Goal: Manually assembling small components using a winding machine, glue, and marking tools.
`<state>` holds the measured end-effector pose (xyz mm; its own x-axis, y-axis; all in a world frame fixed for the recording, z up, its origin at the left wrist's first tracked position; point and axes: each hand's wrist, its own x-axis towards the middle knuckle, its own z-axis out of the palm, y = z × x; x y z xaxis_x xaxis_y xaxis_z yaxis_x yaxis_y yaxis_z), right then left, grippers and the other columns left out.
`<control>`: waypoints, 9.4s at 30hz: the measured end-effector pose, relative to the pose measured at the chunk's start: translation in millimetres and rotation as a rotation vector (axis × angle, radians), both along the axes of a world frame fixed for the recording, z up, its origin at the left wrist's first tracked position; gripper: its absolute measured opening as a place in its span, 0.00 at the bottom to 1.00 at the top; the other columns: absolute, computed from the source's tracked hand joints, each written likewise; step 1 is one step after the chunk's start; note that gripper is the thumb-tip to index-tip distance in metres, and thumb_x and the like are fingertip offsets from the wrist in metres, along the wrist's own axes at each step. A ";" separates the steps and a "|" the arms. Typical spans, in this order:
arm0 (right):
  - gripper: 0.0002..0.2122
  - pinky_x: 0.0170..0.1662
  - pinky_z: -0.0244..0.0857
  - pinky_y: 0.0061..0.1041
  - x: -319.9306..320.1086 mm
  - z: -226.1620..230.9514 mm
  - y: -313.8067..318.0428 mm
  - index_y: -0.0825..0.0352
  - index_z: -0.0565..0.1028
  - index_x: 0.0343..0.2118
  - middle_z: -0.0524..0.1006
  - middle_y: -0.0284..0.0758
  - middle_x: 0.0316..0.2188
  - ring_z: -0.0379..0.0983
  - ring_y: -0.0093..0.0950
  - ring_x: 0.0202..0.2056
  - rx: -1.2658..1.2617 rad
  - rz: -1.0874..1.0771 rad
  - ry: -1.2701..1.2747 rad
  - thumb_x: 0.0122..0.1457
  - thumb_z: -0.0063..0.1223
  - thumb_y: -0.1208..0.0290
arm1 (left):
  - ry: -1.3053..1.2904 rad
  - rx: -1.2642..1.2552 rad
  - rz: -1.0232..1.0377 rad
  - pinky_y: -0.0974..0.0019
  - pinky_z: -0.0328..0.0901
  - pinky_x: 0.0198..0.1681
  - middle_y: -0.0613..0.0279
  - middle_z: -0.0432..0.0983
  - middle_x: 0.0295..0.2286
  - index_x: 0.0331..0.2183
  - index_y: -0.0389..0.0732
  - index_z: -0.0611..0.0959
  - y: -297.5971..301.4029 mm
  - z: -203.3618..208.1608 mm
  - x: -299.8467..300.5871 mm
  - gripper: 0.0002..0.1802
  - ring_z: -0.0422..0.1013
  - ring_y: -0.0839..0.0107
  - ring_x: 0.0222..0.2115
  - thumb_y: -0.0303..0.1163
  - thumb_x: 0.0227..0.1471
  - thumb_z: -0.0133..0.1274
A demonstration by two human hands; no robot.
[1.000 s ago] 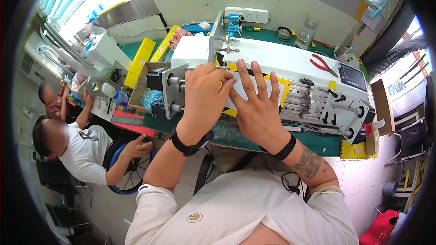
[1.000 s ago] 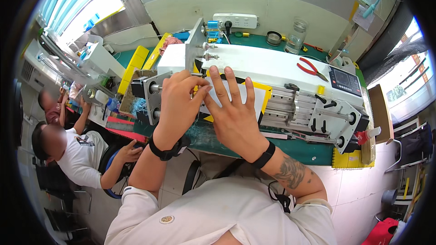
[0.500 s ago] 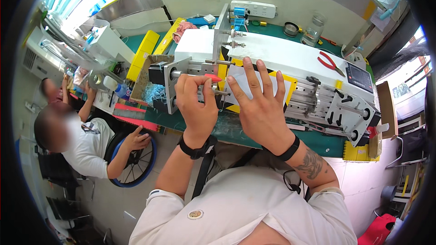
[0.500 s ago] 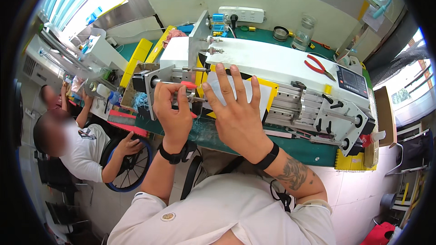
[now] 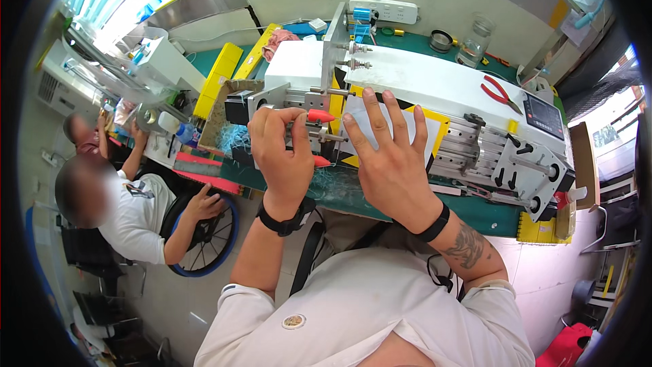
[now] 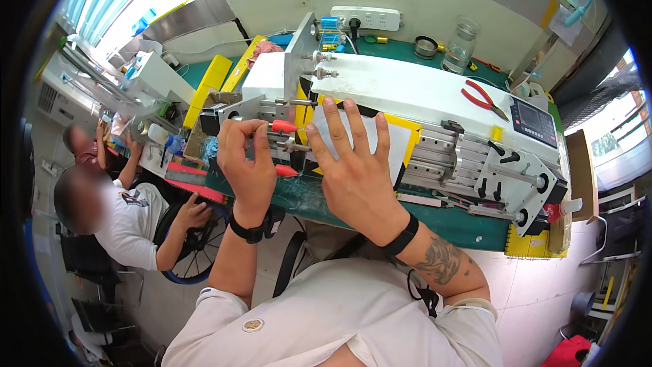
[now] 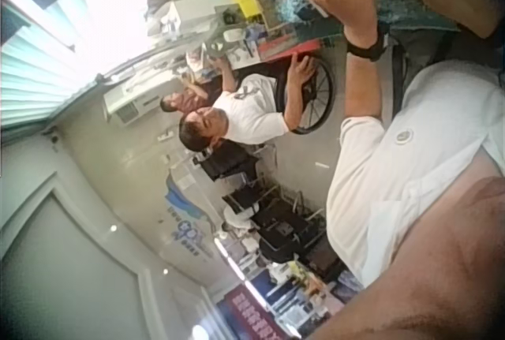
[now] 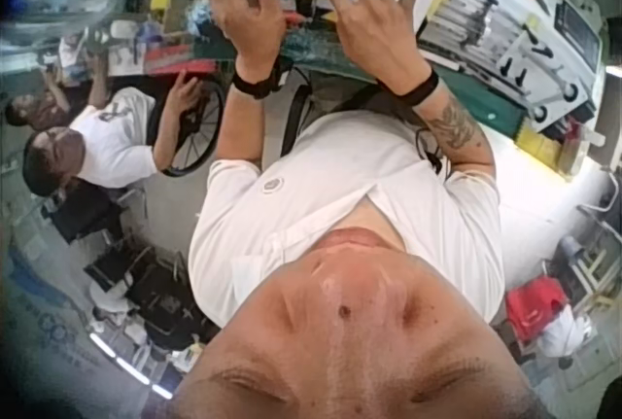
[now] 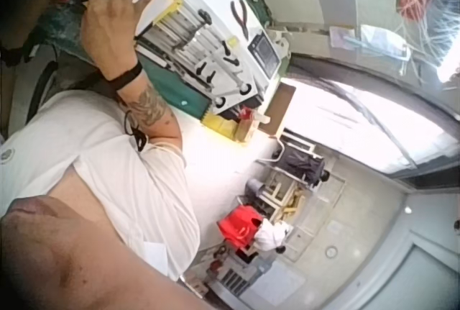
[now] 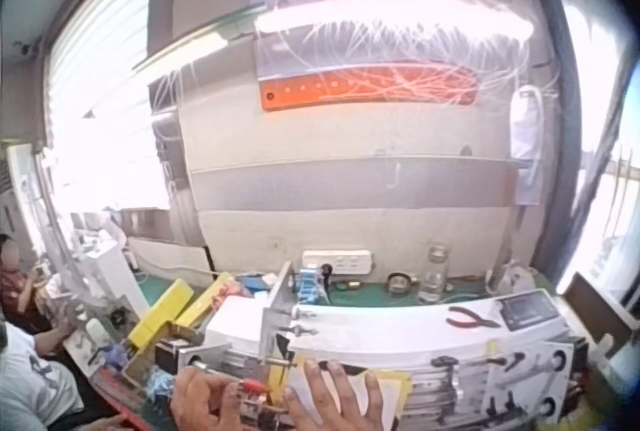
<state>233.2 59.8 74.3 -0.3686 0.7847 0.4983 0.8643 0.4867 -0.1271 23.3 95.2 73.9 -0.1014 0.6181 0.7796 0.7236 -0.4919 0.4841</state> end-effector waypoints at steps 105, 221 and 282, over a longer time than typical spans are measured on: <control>0.18 0.44 0.76 0.43 126.6 -79.6 -153.6 0.66 0.85 0.42 0.85 0.42 0.43 0.82 0.45 0.39 -0.030 0.134 0.278 0.47 0.57 0.86 | 0.292 -0.481 -0.874 0.48 0.71 0.40 0.54 0.79 0.31 0.29 0.39 0.83 -124.5 -155.7 32.3 0.14 0.77 0.49 0.34 0.34 0.67 0.62; 0.17 0.45 0.76 0.23 8.0 42.2 51.2 0.64 0.72 0.62 0.89 0.41 0.45 0.81 0.20 0.42 -0.438 0.380 1.377 0.77 0.57 0.63 | -0.138 -0.116 -0.145 0.71 0.71 0.32 0.60 0.81 0.37 0.42 0.36 0.86 -3.6 -17.0 -2.7 0.09 0.76 0.75 0.29 0.16 0.60 0.66; 0.16 0.42 0.75 0.23 8.3 25.9 60.6 0.63 0.71 0.58 0.89 0.42 0.42 0.80 0.20 0.37 -0.435 0.362 1.464 0.78 0.57 0.59 | -0.011 0.011 -0.177 0.55 0.73 0.39 0.55 0.84 0.35 0.40 0.37 0.86 11.2 -15.7 -7.2 0.07 0.79 0.53 0.35 0.18 0.60 0.67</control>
